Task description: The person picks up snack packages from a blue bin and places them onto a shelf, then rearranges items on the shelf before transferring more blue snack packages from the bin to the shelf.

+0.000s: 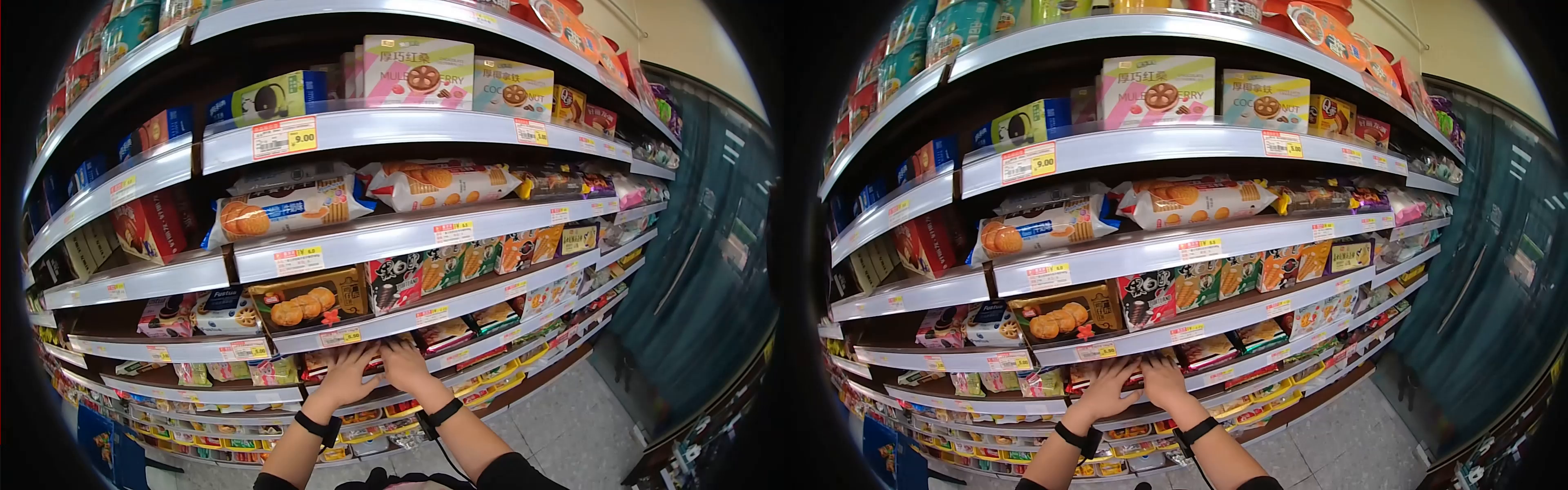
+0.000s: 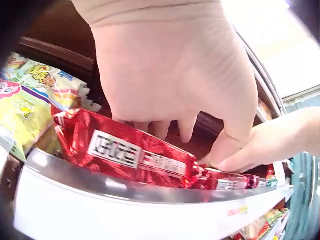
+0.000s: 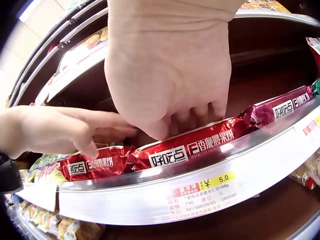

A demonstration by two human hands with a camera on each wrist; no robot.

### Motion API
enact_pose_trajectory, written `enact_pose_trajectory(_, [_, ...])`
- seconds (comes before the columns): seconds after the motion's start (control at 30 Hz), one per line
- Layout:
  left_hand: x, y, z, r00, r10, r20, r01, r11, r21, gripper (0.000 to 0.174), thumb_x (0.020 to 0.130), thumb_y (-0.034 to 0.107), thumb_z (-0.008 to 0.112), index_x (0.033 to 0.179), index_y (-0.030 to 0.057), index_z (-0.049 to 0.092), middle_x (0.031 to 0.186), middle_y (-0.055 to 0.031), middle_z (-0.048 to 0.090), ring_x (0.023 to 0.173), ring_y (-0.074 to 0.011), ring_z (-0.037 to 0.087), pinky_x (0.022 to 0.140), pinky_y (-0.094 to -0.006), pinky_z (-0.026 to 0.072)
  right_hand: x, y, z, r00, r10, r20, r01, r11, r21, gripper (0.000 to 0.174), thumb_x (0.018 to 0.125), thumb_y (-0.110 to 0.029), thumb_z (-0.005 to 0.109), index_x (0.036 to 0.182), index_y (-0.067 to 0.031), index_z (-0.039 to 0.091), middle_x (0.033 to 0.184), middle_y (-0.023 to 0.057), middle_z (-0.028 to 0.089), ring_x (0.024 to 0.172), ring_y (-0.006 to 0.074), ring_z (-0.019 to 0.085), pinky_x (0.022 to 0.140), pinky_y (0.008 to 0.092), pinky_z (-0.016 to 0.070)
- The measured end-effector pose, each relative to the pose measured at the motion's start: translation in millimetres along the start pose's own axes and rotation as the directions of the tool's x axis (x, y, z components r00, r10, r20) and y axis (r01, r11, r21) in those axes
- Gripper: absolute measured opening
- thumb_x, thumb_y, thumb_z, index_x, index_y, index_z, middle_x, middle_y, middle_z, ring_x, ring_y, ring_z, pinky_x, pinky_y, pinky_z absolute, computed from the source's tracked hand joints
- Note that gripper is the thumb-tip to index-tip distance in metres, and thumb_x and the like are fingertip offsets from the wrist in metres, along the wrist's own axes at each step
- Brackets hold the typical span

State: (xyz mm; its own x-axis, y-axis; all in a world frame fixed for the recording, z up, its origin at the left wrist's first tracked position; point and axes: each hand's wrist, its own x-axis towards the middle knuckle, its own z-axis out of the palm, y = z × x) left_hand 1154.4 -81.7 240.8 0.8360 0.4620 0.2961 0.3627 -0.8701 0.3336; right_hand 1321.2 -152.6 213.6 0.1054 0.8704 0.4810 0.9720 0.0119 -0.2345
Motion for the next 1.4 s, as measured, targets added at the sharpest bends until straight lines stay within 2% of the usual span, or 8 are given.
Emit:
enact_pose_trajectory(0.1, [-3,7,12,0.999,-0.037,-0.002,0.037,0.993,0.109,0.074,0.085,0.053,0.058,0.146,0.0156,0.039,0.150,-0.0113,0.038,0.141,-0.0360,0.027,0.112,-0.0627,0.0071,-12,3,-26,0.991,0.132,0.011,-0.133,0.980,0.146,0.034,0.084,-0.014,0.059,0.115,-0.0005,0.057,0.117,0.0198,0.057,0.112,0.0388,0.052,0.103,0.0488,0.0373])
enact_pose_trajectory(0.23, [-7,13,16,0.997,-0.055,-0.050,0.063,0.983,0.173,0.072,0.089,0.059,0.052,0.143,0.0135,0.042,0.147,-0.0099,0.041,0.140,-0.0328,0.029,0.112,-0.0615,0.0091,-37,32,-41,0.924,0.252,-0.289,-0.286,0.954,-0.084,0.046,0.091,-0.027,0.055,0.129,-0.0016,0.053,0.129,0.0204,0.051,0.125,0.0375,0.043,0.110,0.0544,0.0275])
enact_pose_trajectory(0.5, [55,52,46,0.978,-0.048,-0.204,0.065,0.995,0.081,0.051,0.094,0.040,0.050,0.130,0.0049,0.052,0.136,-0.0190,0.050,0.126,-0.0389,0.044,0.110,-0.0544,0.0239,-50,58,-35,0.951,0.189,-0.243,-0.230,0.961,-0.153,0.047,0.093,-0.034,0.052,0.124,0.0019,0.055,0.128,0.0223,0.055,0.126,0.0369,0.046,0.109,0.0516,0.0295])
enact_pose_trajectory(0.63, [118,67,69,0.992,-0.120,0.048,0.123,0.990,-0.062,0.038,0.098,0.029,0.042,0.126,0.0072,0.056,0.124,-0.0209,0.060,0.114,-0.0392,0.056,0.099,-0.0500,0.0405,-62,76,-51,0.963,0.183,-0.200,-0.169,0.982,0.088,0.045,0.092,-0.025,0.053,0.125,0.0049,0.054,0.128,0.0241,0.056,0.126,0.0379,0.048,0.110,0.0505,0.0305])
enact_pose_trajectory(0.7, [150,45,98,0.999,0.015,0.041,-0.015,1.000,-0.003,0.035,0.096,0.030,0.047,0.116,0.0068,0.063,0.115,-0.0217,0.063,0.105,-0.0378,0.061,0.093,-0.0449,0.0461,-72,88,-66,0.955,0.191,-0.226,-0.187,0.982,0.039,0.048,0.093,-0.027,0.050,0.130,0.0045,0.050,0.138,0.0233,0.048,0.134,0.0348,0.039,0.114,0.0512,0.0225])
enact_pose_trajectory(0.83, [169,61,71,0.979,-0.109,0.173,0.120,0.992,-0.050,0.029,0.090,0.031,0.059,0.103,0.0064,0.069,0.101,-0.0175,0.069,0.091,-0.0328,0.066,0.082,-0.0426,0.0506,-85,140,-78,0.900,0.344,-0.268,-0.362,0.932,-0.019,0.051,0.095,-0.032,0.048,0.134,0.0005,0.049,0.143,0.0208,0.043,0.139,0.0349,0.032,0.115,0.0552,0.0152])
enact_pose_trajectory(1.0, [166,76,45,0.964,-0.217,0.152,0.222,0.975,-0.012,0.030,0.093,0.029,0.053,0.108,0.0076,0.065,0.108,-0.0175,0.067,0.099,-0.0339,0.063,0.087,-0.0425,0.0490,-97,180,-89,0.920,0.377,-0.104,-0.388,0.913,-0.124,0.051,0.096,-0.040,0.047,0.137,-0.0110,0.051,0.146,0.0139,0.043,0.140,0.0351,0.029,0.115,0.0573,0.0115])
enact_pose_trajectory(1.4, [170,81,62,0.956,-0.293,-0.020,0.294,0.953,0.074,0.032,0.094,0.030,0.051,0.112,0.0076,0.063,0.112,-0.0176,0.065,0.103,-0.0339,0.062,0.090,-0.0422,0.0477,-102,188,-97,0.951,0.298,-0.085,-0.300,0.954,-0.014,0.049,0.095,-0.041,0.050,0.132,-0.0101,0.056,0.141,0.0139,0.047,0.137,0.0367,0.033,0.114,0.0566,0.0172])
